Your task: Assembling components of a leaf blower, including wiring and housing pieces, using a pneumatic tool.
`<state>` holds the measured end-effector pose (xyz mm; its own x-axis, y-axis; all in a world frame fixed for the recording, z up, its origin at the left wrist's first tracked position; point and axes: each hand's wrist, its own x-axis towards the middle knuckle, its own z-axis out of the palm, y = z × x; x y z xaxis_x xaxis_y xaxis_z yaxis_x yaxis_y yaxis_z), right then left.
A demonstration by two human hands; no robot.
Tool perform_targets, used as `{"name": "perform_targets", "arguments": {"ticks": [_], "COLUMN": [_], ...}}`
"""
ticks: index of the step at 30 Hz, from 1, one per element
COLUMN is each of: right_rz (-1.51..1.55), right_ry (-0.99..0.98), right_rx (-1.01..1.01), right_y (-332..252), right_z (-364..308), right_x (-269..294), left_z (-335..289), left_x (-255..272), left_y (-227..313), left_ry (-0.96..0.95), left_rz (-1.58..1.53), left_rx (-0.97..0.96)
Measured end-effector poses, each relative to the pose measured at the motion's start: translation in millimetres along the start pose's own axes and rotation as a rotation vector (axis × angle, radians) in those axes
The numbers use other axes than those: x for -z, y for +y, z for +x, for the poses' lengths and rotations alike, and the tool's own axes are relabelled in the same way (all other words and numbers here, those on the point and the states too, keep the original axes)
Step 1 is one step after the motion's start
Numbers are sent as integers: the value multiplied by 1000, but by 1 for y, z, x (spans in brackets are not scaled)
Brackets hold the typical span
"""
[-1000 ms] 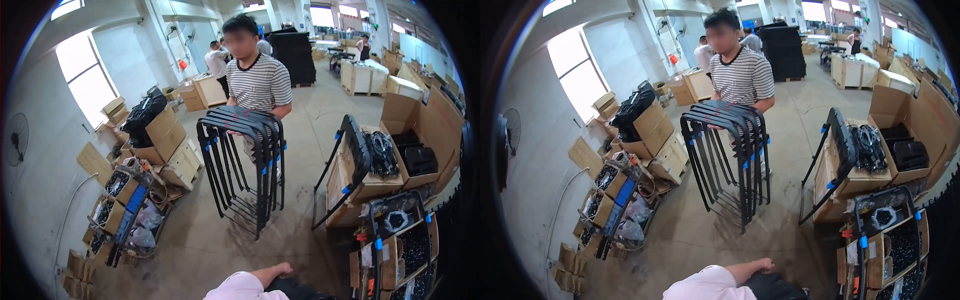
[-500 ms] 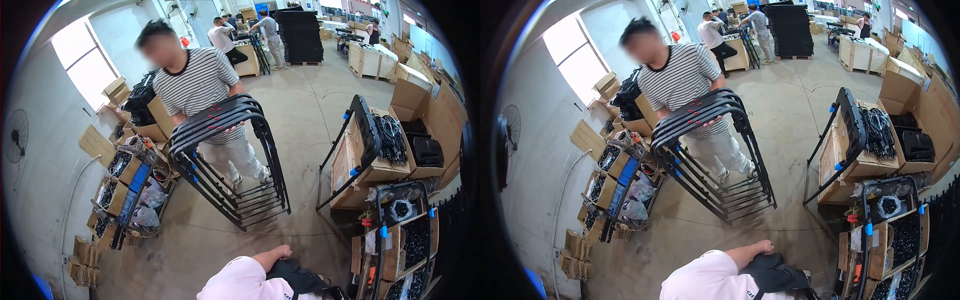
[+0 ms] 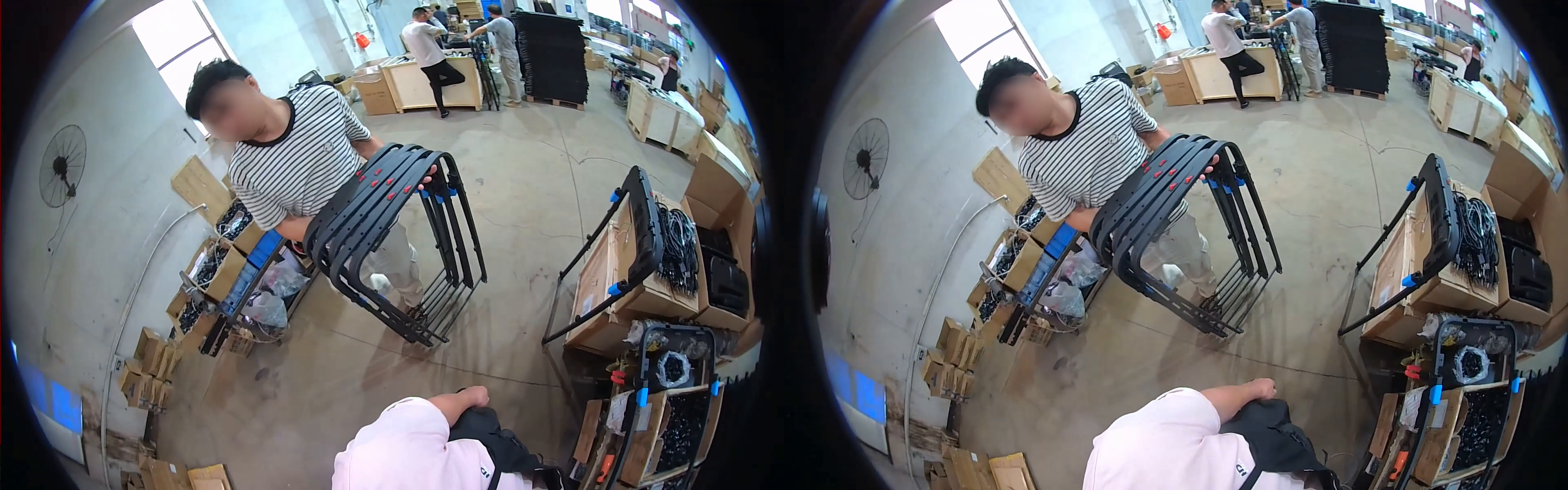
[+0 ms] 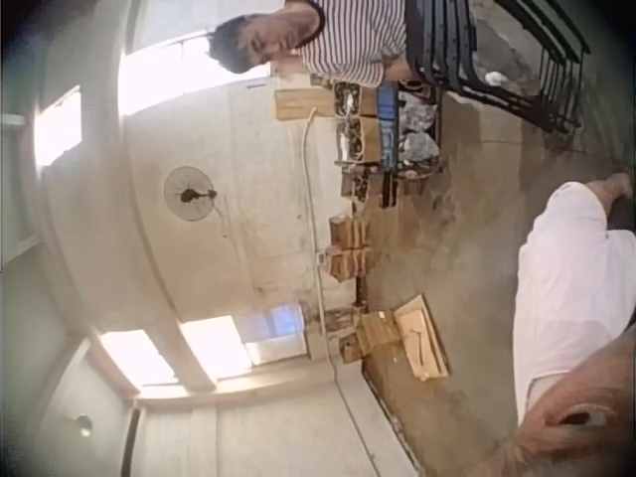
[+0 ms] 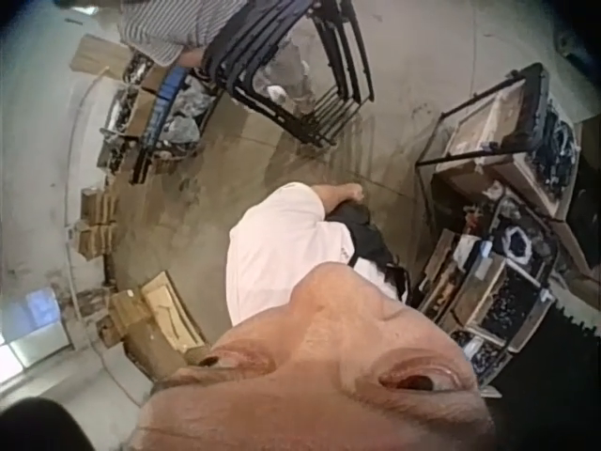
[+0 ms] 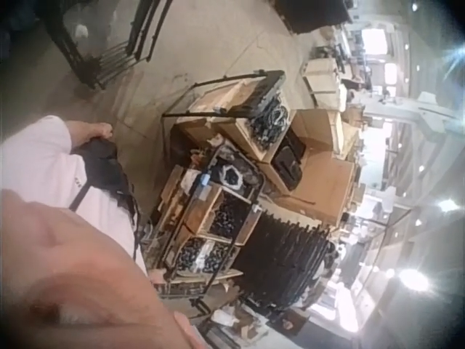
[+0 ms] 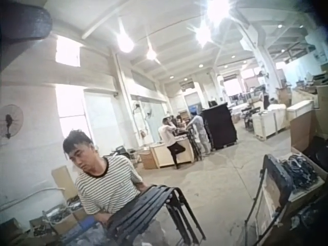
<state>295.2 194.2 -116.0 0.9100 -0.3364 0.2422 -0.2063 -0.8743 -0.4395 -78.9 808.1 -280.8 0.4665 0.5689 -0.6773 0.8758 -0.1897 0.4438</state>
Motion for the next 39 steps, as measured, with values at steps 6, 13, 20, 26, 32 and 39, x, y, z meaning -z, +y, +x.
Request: {"name": "perform_targets", "arguments": {"ticks": [6, 13, 20, 26, 32, 39], "right_rz": [12, -4, 8, 41, 73, 89], "right_ry": [-87, -158, -213, -301, -414, -517], "right_rx": [51, 55, -15, 70, 146, 167], "right_y": [-42, -44, -17, -48, -75, -77], "right_z": [20, 31, 11, 31, 31, 16], "right_x": [-16, -14, -7, -33, -60, -70], "left_z": [-9, -23, -42, -68, -107, -132], "left_x": [-4, -23, -75, -74, -74, -116], "left_y": [-1, 32, 12, 24, 41, 12], "left_ry": [-115, -164, 3, -53, 72, 97], "left_rz": [105, 165, 59, 9, 7, -7], "left_rx": [20, -77, -134, -21, -24, -68]}}
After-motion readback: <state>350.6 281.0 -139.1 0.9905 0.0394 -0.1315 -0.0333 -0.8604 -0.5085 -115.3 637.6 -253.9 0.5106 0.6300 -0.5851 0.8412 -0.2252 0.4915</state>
